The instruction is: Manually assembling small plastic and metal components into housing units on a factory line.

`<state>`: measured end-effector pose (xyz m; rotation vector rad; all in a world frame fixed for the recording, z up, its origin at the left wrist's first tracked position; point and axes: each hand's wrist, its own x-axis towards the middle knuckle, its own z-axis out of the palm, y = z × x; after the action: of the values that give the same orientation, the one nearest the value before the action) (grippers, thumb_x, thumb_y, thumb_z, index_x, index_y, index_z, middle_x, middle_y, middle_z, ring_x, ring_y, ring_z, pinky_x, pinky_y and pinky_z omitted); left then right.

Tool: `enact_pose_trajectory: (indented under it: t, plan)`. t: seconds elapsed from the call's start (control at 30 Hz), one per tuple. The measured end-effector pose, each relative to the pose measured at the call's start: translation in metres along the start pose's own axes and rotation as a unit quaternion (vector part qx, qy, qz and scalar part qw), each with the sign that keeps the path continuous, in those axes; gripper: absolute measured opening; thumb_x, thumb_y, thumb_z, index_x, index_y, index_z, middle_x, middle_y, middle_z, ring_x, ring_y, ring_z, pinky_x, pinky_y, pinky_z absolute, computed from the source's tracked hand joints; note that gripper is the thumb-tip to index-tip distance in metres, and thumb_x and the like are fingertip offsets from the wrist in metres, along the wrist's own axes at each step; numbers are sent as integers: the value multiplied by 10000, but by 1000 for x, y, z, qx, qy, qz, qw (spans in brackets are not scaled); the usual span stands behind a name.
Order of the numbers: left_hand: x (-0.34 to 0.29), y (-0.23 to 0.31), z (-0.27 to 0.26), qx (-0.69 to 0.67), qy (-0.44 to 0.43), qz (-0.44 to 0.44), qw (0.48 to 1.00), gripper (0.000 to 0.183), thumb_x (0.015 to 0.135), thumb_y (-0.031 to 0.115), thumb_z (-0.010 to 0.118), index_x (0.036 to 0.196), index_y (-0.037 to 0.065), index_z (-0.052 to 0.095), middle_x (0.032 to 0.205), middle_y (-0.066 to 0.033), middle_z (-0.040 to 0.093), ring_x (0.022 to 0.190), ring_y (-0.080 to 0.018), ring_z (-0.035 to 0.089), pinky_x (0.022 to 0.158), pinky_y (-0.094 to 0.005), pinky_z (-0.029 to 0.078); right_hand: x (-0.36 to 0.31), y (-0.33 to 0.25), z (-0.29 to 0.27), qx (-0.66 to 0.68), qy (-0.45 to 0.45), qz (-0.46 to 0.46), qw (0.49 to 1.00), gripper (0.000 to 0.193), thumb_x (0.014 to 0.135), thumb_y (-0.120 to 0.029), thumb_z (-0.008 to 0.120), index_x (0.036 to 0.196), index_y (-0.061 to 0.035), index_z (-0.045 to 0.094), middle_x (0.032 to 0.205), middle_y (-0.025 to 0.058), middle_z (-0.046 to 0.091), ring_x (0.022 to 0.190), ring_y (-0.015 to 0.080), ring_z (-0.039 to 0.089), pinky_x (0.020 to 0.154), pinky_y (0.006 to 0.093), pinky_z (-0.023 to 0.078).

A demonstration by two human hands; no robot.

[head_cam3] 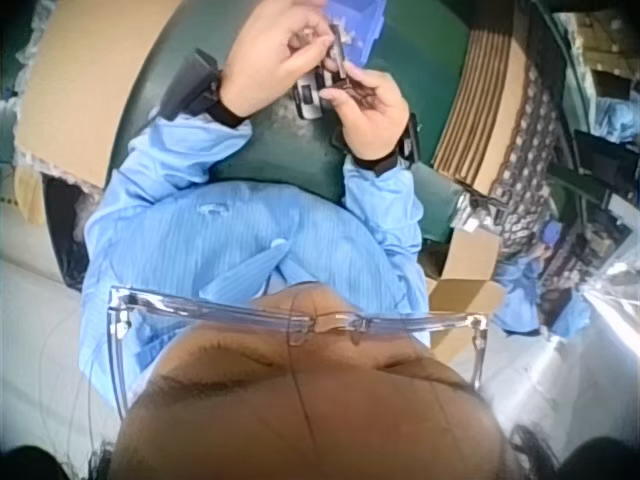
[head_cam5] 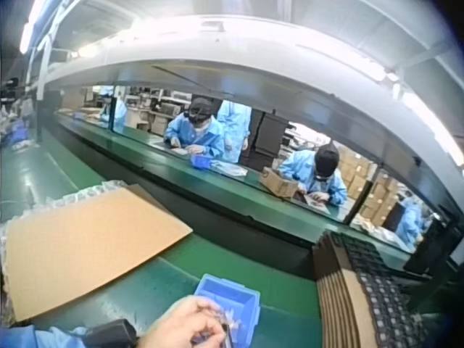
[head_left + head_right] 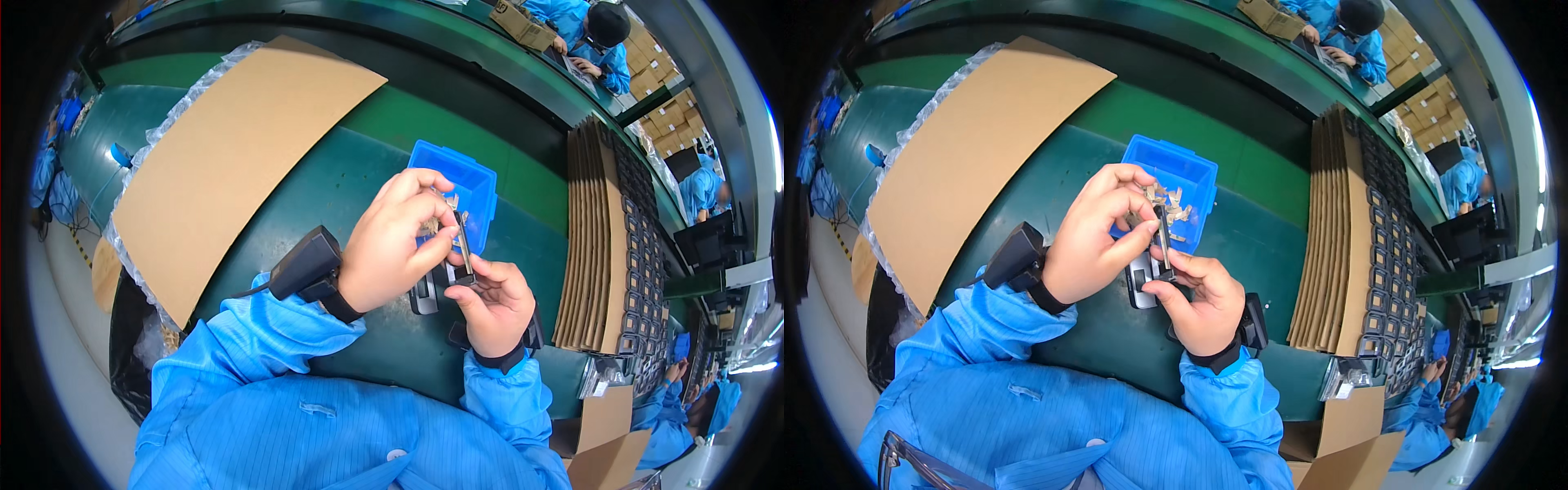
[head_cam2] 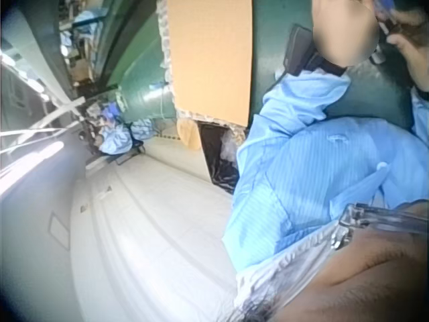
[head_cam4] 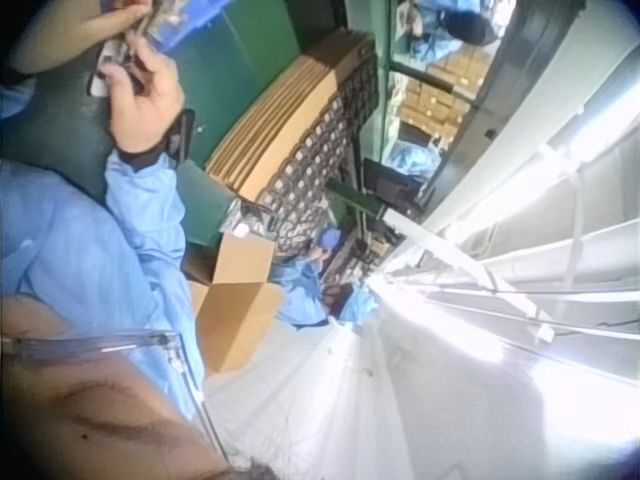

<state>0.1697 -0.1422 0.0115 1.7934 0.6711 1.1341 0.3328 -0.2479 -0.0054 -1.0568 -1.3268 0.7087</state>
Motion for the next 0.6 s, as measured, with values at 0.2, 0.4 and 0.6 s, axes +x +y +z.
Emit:
enact_pose_trajectory:
  t: [0.2,0.4,0.6]
  plan:
    - [1,2,-1,-16,7,158,987,128,838,22,717,932,50,634,1220,-171,601,1087,-347,594,907,-435,509,3,-7,-4,57,96,52,992,483,855,125,760,1284,54,548,1119,189,702,971,229,733,891,338,612]
    - [12,-11,-12,385,52,163,907,135,774,30,736,906,40,710,1205,-136,674,1170,-343,570,996,-484,436,9,-19,-8,53,140,95,984,329,1034,-54,601,1341,39,527,1155,152,649,929,214,715,814,303,597]
    - [8,9,-4,307,60,154,937,266,798,6,712,1060,24,757,1302,-130,683,1233,-358,585,1035,-473,457,8,-13,-6,209,86,172,959,304,1104,-223,504,1315,-6,520,1042,78,592,769,134,612,718,275,542]
